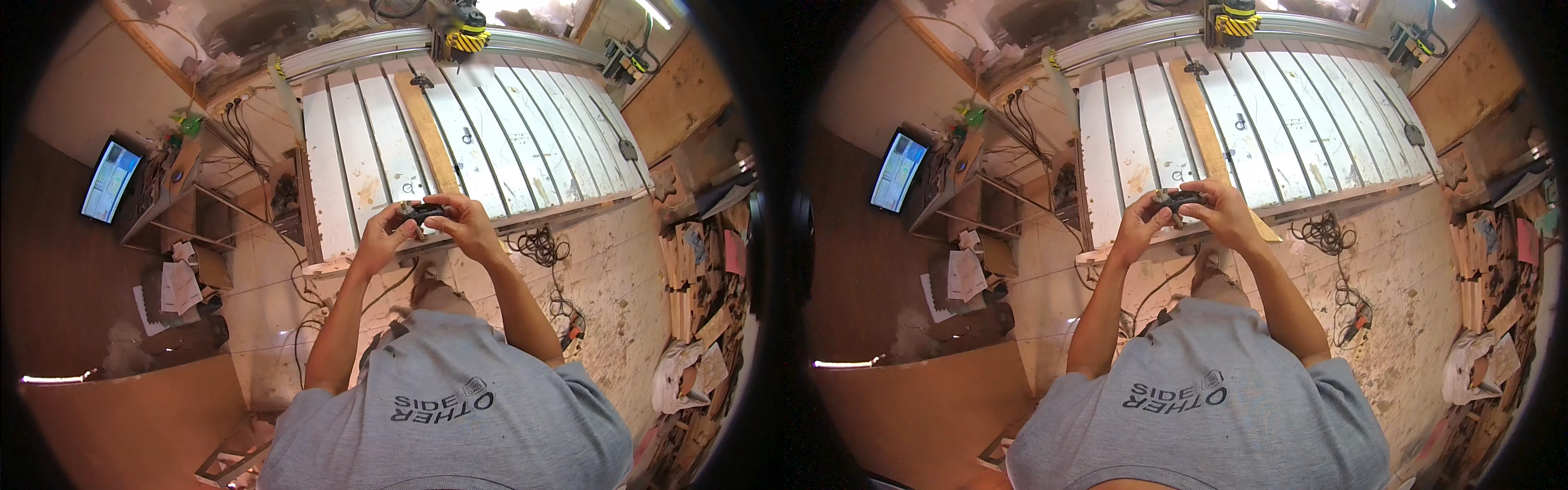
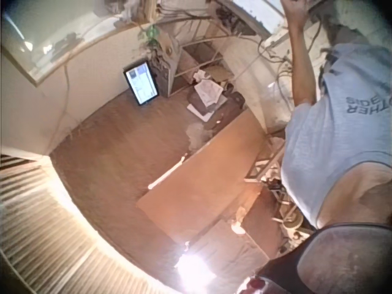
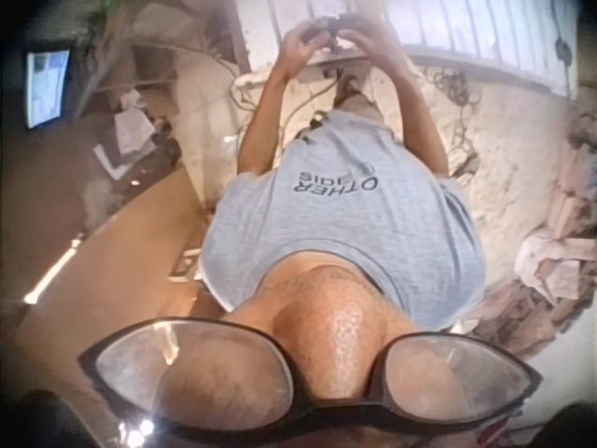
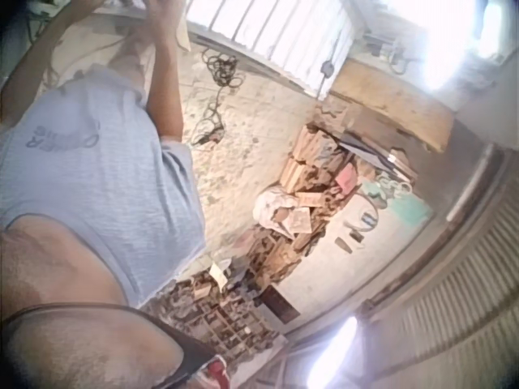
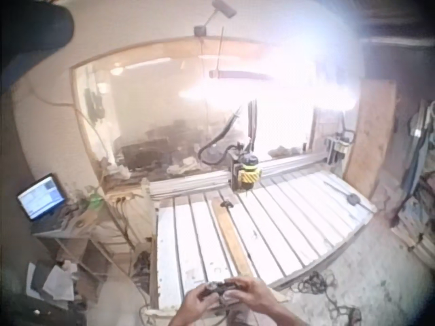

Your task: The person prepares a CNC machine by placing a wooden board on the bed, adjusting a sensor module on the board, and then positioning the machine head over the sensor.

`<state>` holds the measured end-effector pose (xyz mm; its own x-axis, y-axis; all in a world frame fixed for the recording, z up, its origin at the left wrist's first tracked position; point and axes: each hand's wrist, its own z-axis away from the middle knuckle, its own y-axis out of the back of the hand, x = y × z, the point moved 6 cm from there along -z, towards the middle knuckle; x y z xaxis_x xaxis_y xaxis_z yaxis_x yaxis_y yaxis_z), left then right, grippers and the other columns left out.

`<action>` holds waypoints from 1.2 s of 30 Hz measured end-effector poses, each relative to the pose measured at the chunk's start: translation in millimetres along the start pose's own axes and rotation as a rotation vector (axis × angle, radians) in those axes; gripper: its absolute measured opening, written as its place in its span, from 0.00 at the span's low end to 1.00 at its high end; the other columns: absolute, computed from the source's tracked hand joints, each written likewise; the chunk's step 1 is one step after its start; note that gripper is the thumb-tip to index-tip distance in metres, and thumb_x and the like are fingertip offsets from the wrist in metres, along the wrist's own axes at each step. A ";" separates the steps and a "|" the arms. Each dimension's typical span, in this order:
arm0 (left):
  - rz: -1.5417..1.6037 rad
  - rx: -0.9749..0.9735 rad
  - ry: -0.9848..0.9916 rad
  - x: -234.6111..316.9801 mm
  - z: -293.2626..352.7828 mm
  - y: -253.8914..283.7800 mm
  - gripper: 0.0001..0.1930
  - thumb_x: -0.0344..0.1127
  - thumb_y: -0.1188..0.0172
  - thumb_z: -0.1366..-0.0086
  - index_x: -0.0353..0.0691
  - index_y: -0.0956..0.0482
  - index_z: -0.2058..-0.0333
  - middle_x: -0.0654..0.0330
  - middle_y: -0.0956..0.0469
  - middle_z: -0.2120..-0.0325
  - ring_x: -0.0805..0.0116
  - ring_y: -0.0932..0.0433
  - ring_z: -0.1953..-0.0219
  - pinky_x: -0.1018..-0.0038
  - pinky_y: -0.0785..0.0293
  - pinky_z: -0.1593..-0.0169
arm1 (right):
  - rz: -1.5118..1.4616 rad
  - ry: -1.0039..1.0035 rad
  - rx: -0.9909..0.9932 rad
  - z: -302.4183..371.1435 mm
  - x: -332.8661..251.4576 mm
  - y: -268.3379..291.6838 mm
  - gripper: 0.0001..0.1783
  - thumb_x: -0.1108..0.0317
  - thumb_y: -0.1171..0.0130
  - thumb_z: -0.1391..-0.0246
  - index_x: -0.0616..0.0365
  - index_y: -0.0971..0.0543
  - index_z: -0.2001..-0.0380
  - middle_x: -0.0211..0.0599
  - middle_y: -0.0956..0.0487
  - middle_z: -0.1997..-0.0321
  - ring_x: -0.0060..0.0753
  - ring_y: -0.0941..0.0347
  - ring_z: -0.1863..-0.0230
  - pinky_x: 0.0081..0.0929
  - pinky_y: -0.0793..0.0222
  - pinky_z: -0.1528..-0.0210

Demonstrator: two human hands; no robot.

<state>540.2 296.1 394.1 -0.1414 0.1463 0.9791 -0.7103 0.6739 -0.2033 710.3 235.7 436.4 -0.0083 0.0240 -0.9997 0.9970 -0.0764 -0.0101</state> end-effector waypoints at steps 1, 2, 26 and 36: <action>0.053 -0.017 0.013 -0.2 -8.9 0.5 0.24 0.38 0.35 0.27 0.35 0.26 0.37 0.58 0.17 0.55 0.70 0.17 0.55 0.69 0.19 0.45 | 0.000 -0.002 -0.007 -6.4 0.0 3.2 0.21 0.74 0.29 0.40 0.69 0.19 0.45 0.38 0.15 0.51 0.25 0.17 0.52 0.25 0.20 0.50; 0.106 -0.032 0.025 -0.7 -16.8 0.5 0.23 0.37 0.36 0.26 0.35 0.26 0.36 0.58 0.16 0.54 0.69 0.16 0.55 0.68 0.19 0.45 | -0.002 0.016 0.017 -11.8 2.0 8.2 0.22 0.72 0.29 0.39 0.67 0.19 0.44 0.37 0.14 0.53 0.23 0.18 0.55 0.24 0.21 0.53; -0.395 0.686 -0.267 -88.6 -484.1 260.3 0.20 0.25 0.36 0.29 0.36 0.24 0.41 0.58 0.18 0.55 0.69 0.17 0.56 0.74 0.23 0.50 | 1.071 0.050 0.143 -169.7 150.1 177.4 0.30 0.55 0.34 0.37 0.48 0.23 0.34 0.51 0.33 0.28 0.60 0.45 0.23 0.53 0.42 0.28; -1.380 0.637 -0.139 -120.0 -606.4 335.0 0.25 0.46 0.41 0.28 0.36 0.22 0.39 0.47 0.21 0.40 0.48 0.25 0.36 0.58 0.32 0.32 | 1.093 0.013 0.114 -181.6 155.3 177.3 0.28 0.56 0.33 0.39 0.45 0.21 0.35 0.48 0.32 0.29 0.59 0.43 0.24 0.50 0.37 0.33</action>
<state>737.3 943.4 203.3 0.8236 -0.4066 0.3954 -0.5016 -0.1968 0.8424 899.7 407.0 283.5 0.8768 -0.1019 -0.4700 0.4528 -0.1544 0.8782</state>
